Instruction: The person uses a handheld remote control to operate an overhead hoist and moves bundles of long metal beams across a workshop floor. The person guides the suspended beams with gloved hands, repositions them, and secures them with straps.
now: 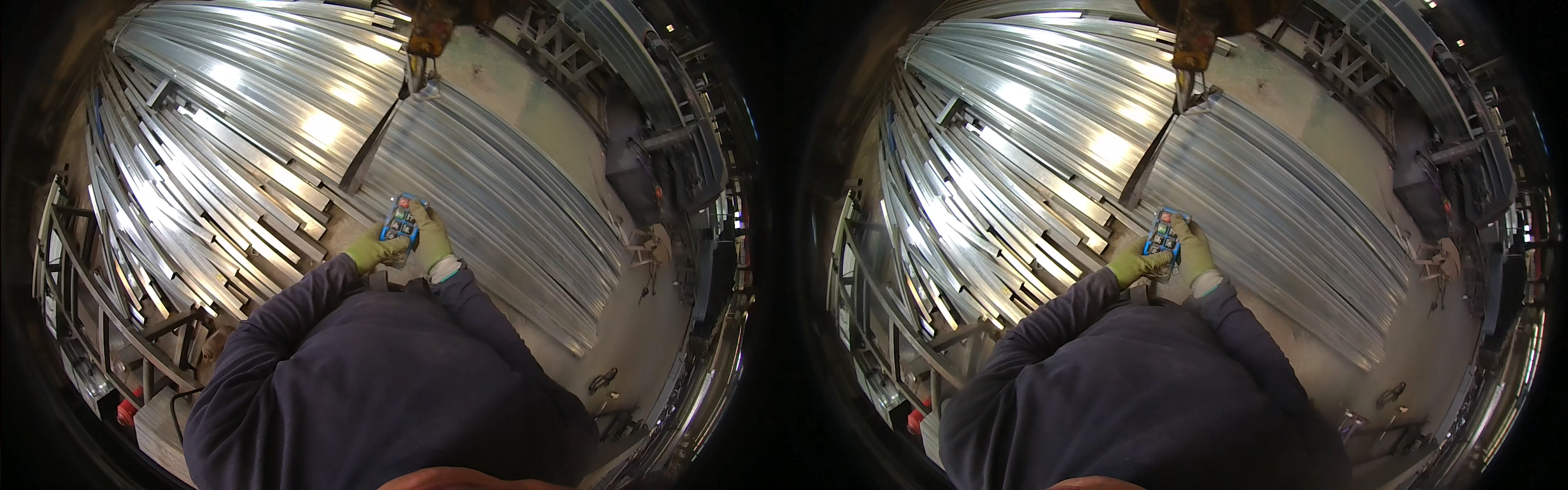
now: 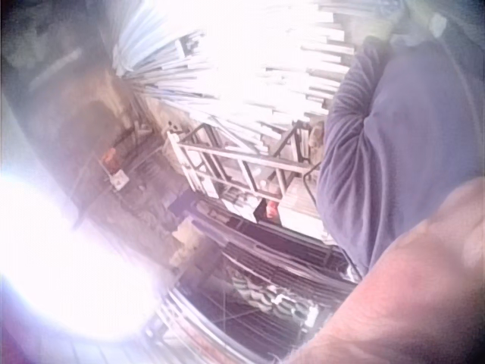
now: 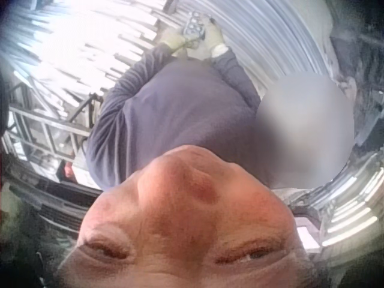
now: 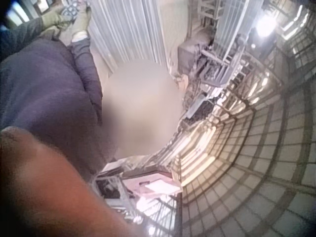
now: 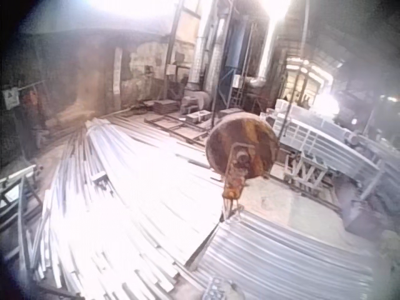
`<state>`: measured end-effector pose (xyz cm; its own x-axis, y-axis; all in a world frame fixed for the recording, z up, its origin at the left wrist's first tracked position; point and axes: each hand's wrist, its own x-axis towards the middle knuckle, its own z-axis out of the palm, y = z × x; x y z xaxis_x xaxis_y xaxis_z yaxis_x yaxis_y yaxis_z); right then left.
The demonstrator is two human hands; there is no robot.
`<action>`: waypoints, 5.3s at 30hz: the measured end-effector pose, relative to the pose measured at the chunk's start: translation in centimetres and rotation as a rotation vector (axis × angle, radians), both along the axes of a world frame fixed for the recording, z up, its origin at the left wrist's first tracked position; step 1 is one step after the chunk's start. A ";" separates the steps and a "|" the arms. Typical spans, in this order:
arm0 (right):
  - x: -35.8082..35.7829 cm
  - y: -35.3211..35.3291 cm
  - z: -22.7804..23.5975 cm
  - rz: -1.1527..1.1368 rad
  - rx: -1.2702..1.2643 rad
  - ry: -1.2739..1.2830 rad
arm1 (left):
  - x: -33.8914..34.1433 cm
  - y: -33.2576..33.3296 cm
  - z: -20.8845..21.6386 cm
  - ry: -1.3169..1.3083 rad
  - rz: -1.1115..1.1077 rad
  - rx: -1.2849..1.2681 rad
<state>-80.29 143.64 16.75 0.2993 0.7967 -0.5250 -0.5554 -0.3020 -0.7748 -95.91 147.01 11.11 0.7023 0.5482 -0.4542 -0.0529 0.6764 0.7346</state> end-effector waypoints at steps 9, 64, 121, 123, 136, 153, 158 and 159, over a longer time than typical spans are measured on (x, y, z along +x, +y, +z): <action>-0.3 -0.3 0.1 -0.011 0.038 0.022 | -0.6 -0.2 1.6 0.022 -0.033 0.003; -0.7 -1.2 -0.4 -0.020 0.029 0.022 | -1.1 -0.6 0.5 -0.022 -0.059 0.028; 0.5 -2.2 0.0 -0.055 0.056 0.059 | -0.5 -0.6 1.8 -0.008 -0.121 0.064; 0.6 -2.3 0.2 -0.053 0.036 0.064 | -0.3 -0.7 2.1 -0.014 -0.104 0.049; 0.8 -2.4 -0.3 -0.030 0.089 -0.057 | -0.5 -0.8 0.5 -0.002 -0.149 0.090; 1.2 -2.2 0.1 -0.001 0.101 0.075 | -0.3 -0.5 1.9 0.006 -0.115 0.009; 1.2 -2.6 0.2 -0.032 0.133 0.079 | -0.3 -0.3 0.3 -0.009 -0.163 0.000; 1.2 -2.7 0.3 -0.032 0.125 0.074 | -0.4 -0.3 0.3 -0.016 -0.172 -0.014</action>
